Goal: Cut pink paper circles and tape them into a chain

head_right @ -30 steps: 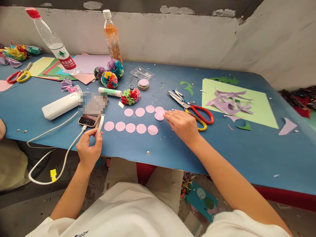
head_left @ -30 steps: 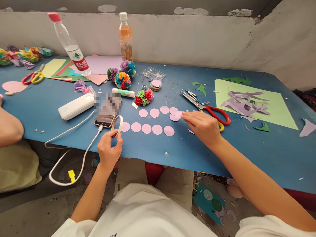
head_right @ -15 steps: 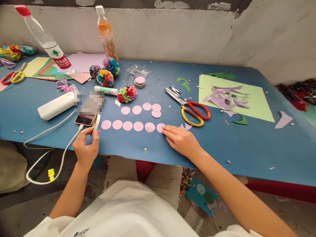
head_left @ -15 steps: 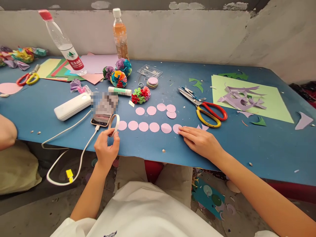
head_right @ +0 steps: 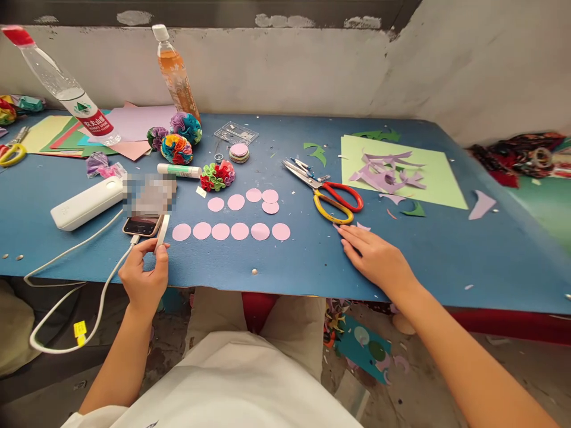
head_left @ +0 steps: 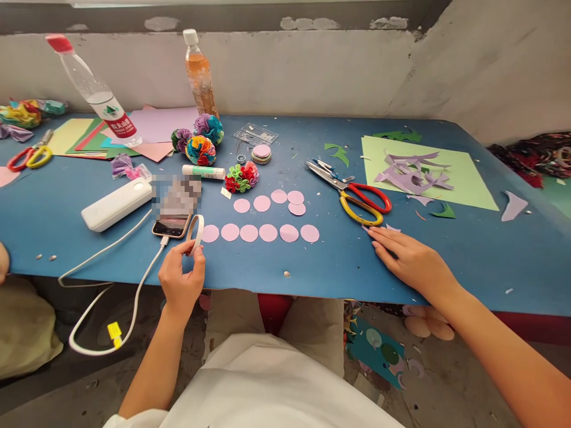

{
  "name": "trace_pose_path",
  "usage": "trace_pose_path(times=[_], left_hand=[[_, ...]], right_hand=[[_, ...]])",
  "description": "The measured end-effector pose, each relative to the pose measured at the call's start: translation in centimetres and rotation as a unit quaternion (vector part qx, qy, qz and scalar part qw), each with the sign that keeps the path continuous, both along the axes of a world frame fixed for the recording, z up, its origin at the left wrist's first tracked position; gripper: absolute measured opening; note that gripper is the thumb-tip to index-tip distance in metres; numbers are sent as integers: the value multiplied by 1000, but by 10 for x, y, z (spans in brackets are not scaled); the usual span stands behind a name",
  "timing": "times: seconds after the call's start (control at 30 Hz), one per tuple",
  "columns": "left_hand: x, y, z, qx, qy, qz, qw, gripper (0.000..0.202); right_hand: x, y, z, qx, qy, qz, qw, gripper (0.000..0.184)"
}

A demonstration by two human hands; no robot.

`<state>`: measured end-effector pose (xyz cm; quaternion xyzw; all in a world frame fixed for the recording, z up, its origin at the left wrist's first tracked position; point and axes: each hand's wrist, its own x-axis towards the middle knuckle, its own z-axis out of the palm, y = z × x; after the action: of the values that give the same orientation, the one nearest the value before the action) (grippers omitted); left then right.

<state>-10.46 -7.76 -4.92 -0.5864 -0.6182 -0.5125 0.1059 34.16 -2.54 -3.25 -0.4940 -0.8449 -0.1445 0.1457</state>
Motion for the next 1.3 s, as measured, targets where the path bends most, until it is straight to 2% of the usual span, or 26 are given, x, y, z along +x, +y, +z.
trace_pose_path(times=[0.13,0.23,0.4,0.53,0.6,0.67,0.73,0.83,0.93,1.07,1.3], left_hand=[[0,0,0,-6,-10,6,1000,11],[1,0,0,-10,-16,15,1000,12],[1,0,-1,-15,-21,15,1000,12],[0,0,0,-11,-19,8,1000,12],[1,1,1,-5,-15,5,1000,12],[1,1,1,-2,-12,4,1000,11],[1,1,2,0,-9,4,1000,11],[1,1,2,-1,-5,1,1000,11],[0,1,1,2,-4,-1,1000,11],[0,1,1,11,-6,-3,1000,10],[0,0,0,1,-20,0,1000,11]], right_hand=[[20,17,1,-6,-8,-24,1000,39],[22,39,0,-9,-21,-43,999,40],[13,90,4,-12,-39,-84,996,43],[1,134,20,-4,-31,-112,993,43],[-12,143,29,-1,-17,-115,993,41],[-33,139,35,-9,0,-101,995,42],[-61,123,35,-33,17,-58,998,41],[-108,96,26,-89,40,43,994,30],[-137,83,17,-109,53,80,989,24],[-145,87,14,-104,45,82,990,27],[-133,83,15,-104,19,105,989,34]])
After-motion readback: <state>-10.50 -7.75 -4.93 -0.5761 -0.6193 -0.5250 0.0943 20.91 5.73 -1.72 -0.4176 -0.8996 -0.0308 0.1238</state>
